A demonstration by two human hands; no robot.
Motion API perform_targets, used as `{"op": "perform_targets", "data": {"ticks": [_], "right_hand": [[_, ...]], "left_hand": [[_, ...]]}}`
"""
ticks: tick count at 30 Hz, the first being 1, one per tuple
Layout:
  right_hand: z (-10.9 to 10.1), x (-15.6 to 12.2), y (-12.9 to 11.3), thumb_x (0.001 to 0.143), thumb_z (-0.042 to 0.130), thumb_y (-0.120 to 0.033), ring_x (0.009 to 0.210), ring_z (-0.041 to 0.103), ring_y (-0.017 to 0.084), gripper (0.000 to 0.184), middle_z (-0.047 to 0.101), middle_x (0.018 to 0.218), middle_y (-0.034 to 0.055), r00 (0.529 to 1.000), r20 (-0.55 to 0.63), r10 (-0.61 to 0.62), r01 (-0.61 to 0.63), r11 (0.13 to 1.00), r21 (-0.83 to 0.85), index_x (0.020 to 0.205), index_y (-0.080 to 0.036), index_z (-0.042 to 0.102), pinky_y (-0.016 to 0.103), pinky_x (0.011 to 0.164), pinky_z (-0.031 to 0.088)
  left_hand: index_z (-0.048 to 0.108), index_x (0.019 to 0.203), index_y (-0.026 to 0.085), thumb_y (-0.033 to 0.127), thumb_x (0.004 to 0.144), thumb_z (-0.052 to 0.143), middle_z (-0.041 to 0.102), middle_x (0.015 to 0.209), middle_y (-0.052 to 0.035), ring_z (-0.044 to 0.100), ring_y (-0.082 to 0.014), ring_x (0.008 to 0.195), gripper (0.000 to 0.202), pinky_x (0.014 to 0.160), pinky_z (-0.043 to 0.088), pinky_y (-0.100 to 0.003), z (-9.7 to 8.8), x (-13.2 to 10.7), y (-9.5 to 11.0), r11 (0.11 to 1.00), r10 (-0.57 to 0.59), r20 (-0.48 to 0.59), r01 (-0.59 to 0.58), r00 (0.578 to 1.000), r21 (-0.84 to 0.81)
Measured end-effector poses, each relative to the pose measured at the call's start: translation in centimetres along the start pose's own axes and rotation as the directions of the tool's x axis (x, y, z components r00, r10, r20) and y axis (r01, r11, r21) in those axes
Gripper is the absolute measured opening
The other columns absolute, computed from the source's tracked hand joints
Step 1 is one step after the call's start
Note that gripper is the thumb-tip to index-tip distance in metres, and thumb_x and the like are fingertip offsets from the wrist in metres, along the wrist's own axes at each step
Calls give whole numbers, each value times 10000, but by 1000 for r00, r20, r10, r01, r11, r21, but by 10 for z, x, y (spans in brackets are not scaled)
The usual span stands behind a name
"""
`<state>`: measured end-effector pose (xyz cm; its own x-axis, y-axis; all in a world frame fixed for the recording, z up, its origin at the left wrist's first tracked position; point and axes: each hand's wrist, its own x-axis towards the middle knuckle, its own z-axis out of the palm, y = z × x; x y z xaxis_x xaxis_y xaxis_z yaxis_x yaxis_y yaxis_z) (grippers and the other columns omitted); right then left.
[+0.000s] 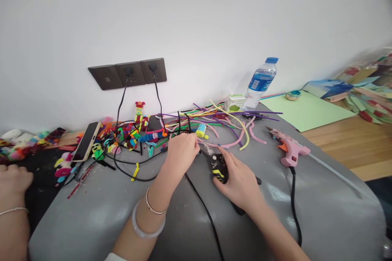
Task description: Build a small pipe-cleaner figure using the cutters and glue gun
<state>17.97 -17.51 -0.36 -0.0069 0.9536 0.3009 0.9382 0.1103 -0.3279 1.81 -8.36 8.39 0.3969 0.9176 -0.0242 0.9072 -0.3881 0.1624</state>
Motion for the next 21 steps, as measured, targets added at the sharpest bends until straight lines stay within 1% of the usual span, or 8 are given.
{"op": "perform_targets", "data": {"ticks": [4, 9, 16, 21], "right_hand": [[0, 0, 0, 721, 543, -263, 990, 648, 288, 742, 659, 1123, 100, 1000, 2, -3, 3, 1000, 4, 1434, -173, 359, 379, 766, 511], [-1, 0, -1, 719, 540, -264, 980, 652, 290, 742, 664, 1116, 101, 1000, -1, -8, 8, 1000, 2, 1434, -172, 360, 380, 763, 510], [0, 0, 0, 707, 539, -255, 956, 656, 292, 750, 669, 1091, 107, 1000, -17, -17, 17, 1000, 8, 1430, -166, 363, 384, 759, 507], [1, -1, 1, 711, 541, -255, 943, 657, 288, 771, 665, 1104, 112, 1000, -19, -18, 18, 1000, 16, 1448, -163, 337, 385, 755, 507]], "left_hand": [[682, 905, 193, 195, 883, 474, 726, 888, -69, 672, -235, 899, 209, 722, 462, -300, 3, 2, 2, 1000, -13, 4, 13, 1000, -7], [682, 838, 195, 193, 837, 534, 722, 857, -65, 666, -236, 897, 148, 732, 456, -300, 7, 4, 1, 997, -55, 1, 55, 998, -58], [691, 829, 200, 197, 805, 540, 731, 871, -70, 668, -240, 885, 153, 678, 433, -289, 7, 5, 5, 986, -144, 2, 143, 990, -83], [701, 765, 209, 201, 749, 572, 724, 788, -54, 659, -223, 813, 130, 643, 409, -279, 4, 7, -2, 970, -158, 17, 159, 987, -183]]}}
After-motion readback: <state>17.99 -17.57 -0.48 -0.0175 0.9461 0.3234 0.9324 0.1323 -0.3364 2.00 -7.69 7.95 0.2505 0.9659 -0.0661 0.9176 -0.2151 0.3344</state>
